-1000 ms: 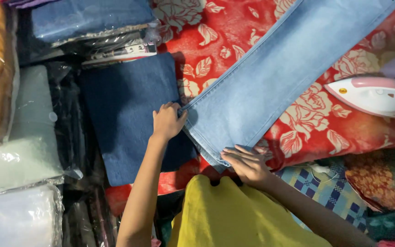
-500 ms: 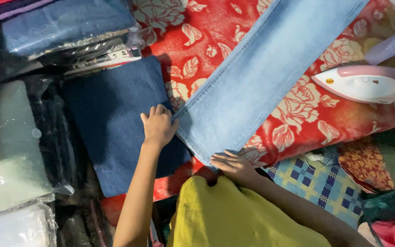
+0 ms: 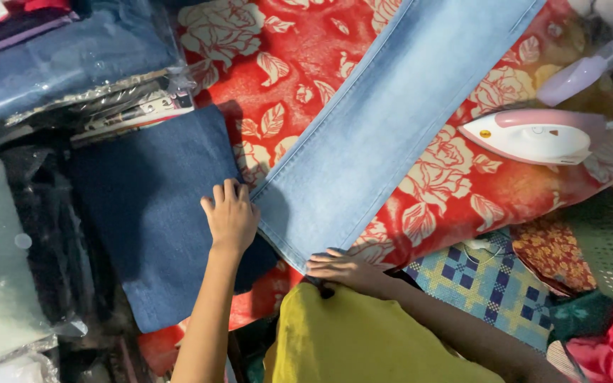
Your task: The person irons a pair of light blue jeans laid flat on a red floral padded surface, moving a pink electric iron along the legs while holding the fabric taut with the other hand. They flip and reposition the jeans, spray water from a spray bottle onto the fabric, and continue ironing the legs and waist area.
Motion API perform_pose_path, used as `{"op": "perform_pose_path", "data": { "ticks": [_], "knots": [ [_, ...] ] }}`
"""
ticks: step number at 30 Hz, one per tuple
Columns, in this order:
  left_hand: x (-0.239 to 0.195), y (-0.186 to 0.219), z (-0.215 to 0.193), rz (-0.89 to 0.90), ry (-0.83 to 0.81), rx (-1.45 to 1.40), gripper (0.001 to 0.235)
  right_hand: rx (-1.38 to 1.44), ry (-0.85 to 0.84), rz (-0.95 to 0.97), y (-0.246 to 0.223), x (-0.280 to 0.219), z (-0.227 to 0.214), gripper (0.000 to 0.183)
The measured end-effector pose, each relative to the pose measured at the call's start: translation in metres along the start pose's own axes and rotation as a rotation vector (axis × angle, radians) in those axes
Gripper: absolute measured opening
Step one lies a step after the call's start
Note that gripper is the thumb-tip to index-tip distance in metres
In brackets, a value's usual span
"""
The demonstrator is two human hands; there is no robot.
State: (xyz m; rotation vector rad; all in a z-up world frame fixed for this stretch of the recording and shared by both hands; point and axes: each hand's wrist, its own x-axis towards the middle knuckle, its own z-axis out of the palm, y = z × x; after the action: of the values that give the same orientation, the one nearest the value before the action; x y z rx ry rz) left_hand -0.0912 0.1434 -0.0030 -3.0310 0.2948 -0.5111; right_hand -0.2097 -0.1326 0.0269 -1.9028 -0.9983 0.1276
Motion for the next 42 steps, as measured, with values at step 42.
{"op": "perform_pose_path", "data": {
  "ticks": [42],
  "knots": [
    [0.179, 0.229, 0.062, -0.616, -0.023, -0.303, 0.063, -0.987, 0.788, 1.245, 0.784, -0.131, -0.758, 0.062]
  ]
}}
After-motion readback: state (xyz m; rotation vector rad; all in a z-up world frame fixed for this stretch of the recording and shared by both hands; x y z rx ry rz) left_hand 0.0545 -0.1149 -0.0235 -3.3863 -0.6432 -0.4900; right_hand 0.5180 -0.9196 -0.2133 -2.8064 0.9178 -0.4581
